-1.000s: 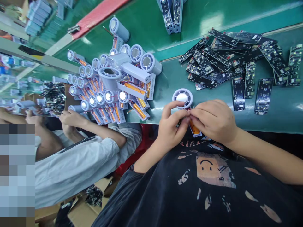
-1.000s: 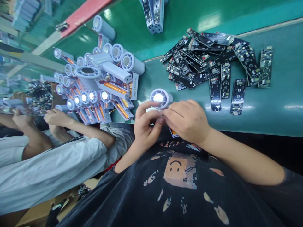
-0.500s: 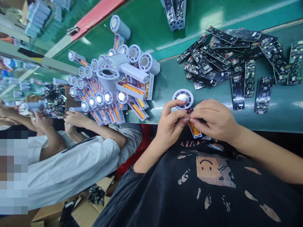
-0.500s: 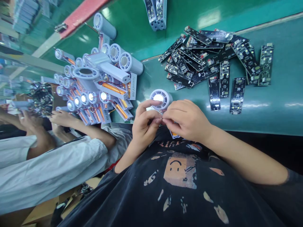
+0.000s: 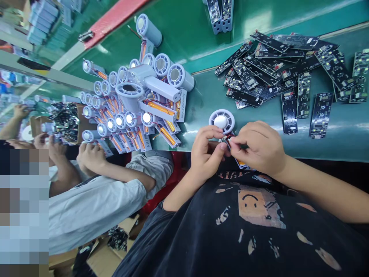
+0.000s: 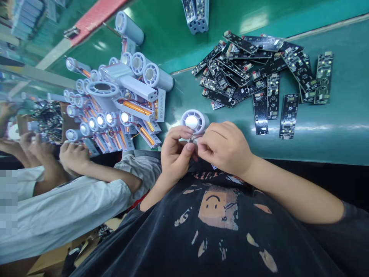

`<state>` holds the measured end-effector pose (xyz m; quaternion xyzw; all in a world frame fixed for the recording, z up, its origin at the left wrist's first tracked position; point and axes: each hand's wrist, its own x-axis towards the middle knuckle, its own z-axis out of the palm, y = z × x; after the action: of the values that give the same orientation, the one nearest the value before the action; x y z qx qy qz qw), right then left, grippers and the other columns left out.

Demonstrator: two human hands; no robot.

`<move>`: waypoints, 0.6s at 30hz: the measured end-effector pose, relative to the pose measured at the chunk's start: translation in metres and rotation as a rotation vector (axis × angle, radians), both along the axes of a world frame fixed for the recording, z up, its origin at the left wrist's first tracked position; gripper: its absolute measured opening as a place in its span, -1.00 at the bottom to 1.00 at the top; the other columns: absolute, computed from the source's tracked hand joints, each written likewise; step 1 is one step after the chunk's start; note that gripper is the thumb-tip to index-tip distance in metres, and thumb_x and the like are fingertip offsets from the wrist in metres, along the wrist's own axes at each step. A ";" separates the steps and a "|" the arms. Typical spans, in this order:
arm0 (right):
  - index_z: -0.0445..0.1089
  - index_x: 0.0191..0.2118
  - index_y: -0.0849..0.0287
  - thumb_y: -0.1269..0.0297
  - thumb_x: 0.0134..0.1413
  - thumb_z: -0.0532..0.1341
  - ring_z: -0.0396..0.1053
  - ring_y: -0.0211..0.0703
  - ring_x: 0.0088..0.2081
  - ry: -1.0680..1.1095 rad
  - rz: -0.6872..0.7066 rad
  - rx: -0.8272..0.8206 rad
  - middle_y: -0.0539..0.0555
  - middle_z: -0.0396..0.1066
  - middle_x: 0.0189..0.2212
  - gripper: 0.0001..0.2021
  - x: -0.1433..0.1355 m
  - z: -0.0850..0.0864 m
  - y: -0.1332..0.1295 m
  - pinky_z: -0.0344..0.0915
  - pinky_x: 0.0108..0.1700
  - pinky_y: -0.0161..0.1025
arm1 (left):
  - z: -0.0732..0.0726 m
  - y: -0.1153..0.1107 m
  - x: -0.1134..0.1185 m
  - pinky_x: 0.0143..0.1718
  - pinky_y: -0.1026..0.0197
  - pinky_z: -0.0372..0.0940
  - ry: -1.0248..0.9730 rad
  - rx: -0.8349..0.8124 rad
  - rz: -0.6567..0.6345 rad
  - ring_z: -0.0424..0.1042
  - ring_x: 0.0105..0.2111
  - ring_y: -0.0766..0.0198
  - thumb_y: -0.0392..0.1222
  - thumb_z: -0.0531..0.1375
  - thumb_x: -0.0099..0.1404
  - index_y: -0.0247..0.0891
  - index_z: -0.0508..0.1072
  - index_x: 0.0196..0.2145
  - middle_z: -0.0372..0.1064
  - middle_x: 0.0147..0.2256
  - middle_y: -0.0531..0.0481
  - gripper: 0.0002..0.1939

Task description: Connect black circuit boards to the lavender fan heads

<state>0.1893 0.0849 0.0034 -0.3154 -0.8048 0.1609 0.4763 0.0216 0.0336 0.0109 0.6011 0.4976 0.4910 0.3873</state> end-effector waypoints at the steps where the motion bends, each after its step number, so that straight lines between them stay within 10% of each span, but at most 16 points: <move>1: 0.24 -0.46 0.07 0.50 0.19 0.21 0.32 -0.17 -0.45 -0.030 -0.012 0.026 -0.01 0.37 -0.55 -0.76 0.000 0.000 0.000 0.23 -0.35 -0.15 | 0.001 0.000 0.000 -0.63 0.48 0.35 0.004 0.006 0.000 0.35 -0.55 0.59 -0.17 0.21 0.43 -0.17 0.40 -0.09 0.27 -0.06 -0.01 -0.88; 18: 0.36 -0.41 0.12 0.43 0.30 0.18 0.39 -0.20 -0.39 -0.046 0.162 -0.055 -0.02 0.44 -0.50 -0.79 0.009 0.003 0.009 0.30 -0.29 -0.20 | 0.007 0.004 -0.005 -0.55 0.49 0.40 -0.039 -0.003 -0.064 0.51 -0.46 0.52 -0.25 0.26 0.39 -0.19 0.49 -0.14 0.40 -0.12 0.03 -0.91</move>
<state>0.1984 0.0934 0.0064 -0.2660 -0.8337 0.2136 0.4343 0.0166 0.0374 0.0181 0.6063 0.4713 0.4893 0.4134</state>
